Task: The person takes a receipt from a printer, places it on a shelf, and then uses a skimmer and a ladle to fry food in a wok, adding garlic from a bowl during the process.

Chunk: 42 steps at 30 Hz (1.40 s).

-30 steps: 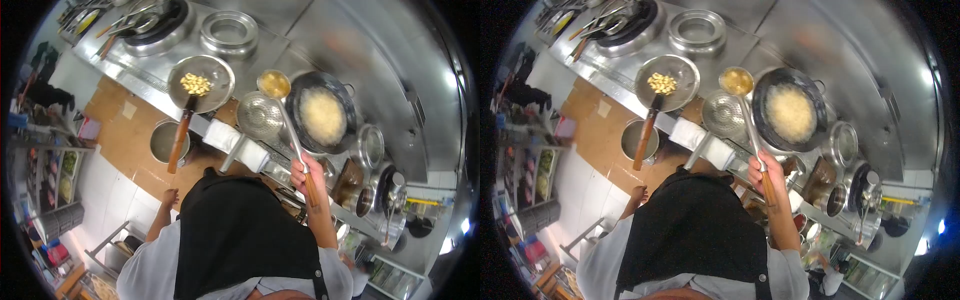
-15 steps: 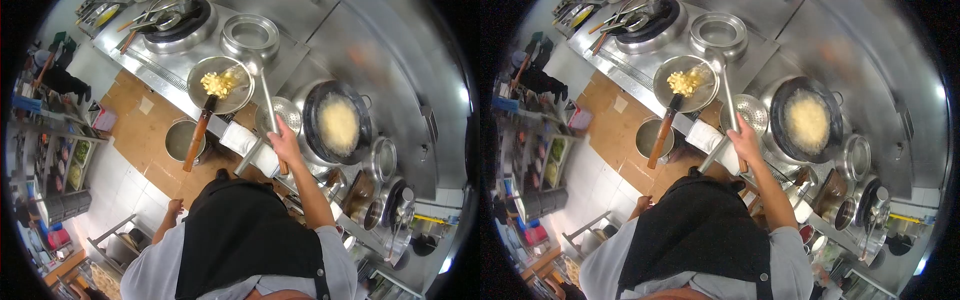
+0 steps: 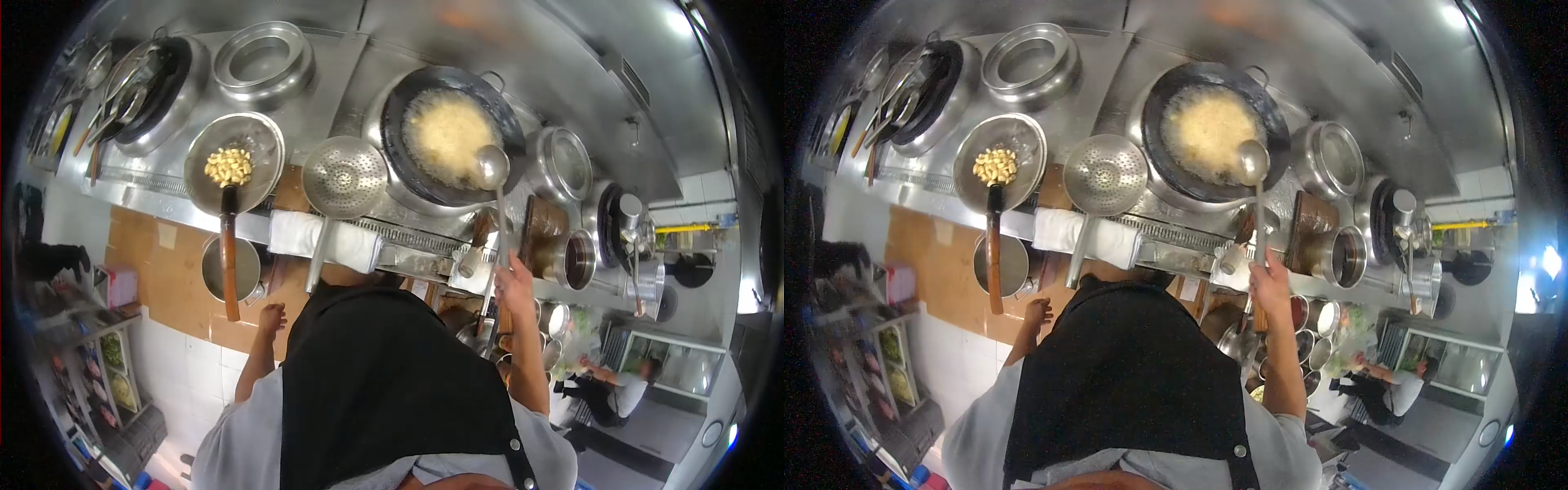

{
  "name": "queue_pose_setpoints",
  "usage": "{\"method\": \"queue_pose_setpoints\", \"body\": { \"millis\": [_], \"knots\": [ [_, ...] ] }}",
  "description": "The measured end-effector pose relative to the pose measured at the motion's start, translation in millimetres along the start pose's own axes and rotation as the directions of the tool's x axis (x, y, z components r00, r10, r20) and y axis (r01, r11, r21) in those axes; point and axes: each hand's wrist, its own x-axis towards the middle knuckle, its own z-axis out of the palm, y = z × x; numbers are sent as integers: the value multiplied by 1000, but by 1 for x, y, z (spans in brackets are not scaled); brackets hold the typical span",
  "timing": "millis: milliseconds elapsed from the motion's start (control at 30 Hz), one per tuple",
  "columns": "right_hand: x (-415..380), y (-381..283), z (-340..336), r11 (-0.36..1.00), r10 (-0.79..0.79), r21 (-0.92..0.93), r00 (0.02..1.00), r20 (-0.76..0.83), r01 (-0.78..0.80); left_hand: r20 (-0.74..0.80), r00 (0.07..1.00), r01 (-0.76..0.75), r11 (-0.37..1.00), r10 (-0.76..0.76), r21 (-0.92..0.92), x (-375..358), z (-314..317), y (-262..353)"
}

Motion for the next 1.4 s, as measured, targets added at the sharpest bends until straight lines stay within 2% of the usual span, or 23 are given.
{"method": "queue_pose_setpoints", "body": {
  "millis": [67,133,267,333,433,600,733,767,867,967,1033,1133,1200,1233,1267,1333,1367,1400],
  "knots": [
    [13,21,2,992,45,116,996,80,-54,23,999,-32,996,30,83,-2,17,22],
    [8,0,25,961,53,260,983,178,-99,55,997,-54,992,48,111,-2,27,37],
    [26,-15,36,747,99,576,912,397,-332,45,996,-78,989,73,125,-2,36,47],
    [32,-19,41,610,86,669,874,478,-425,15,998,-65,989,64,134,-9,36,49],
    [36,-20,42,553,32,692,842,538,-464,-29,999,-42,990,47,132,-23,28,45],
    [23,-46,45,576,-8,667,813,582,-472,-59,998,20,996,-14,88,-27,1,4],
    [4,-75,60,673,-8,609,819,573,-420,-98,990,108,991,-101,74,-28,-17,-26],
    [-1,-85,66,700,16,582,825,565,-413,-83,988,131,991,-129,21,-30,-22,-29],
    [-9,-99,86,733,12,536,796,605,-419,-30,996,74,969,-83,-236,-31,-43,-31],
    [-14,-107,123,731,-7,516,752,659,-446,84,992,-17,759,94,-651,-30,-65,-14],
    [-10,-107,152,729,-36,487,682,730,-482,168,964,1,630,206,-777,-70,-78,41],
    [2,-101,212,718,-51,451,607,793,-530,226,887,-66,595,403,-801,-133,-85,117],
    [15,-92,255,731,-21,423,602,799,-535,288,799,-66,553,527,-830,-153,-87,148],
    [23,-88,276,753,2,400,610,793,-522,265,833,-87,588,486,-804,-163,-86,160],
    [29,-87,295,773,25,378,620,784,-510,251,826,-149,625,505,-766,-160,-89,161],
    [34,-91,326,908,17,258,645,764,-330,230,811,-265,689,537,-675,-152,-90,161],
    [37,-94,337,953,12,191,660,751,-235,222,816,-268,690,533,-672,-169,-89,174],
    [41,-97,347,992,-45,114,678,734,-58,214,815,-286,695,538,-660,-169,-87,174]
  ]
}}
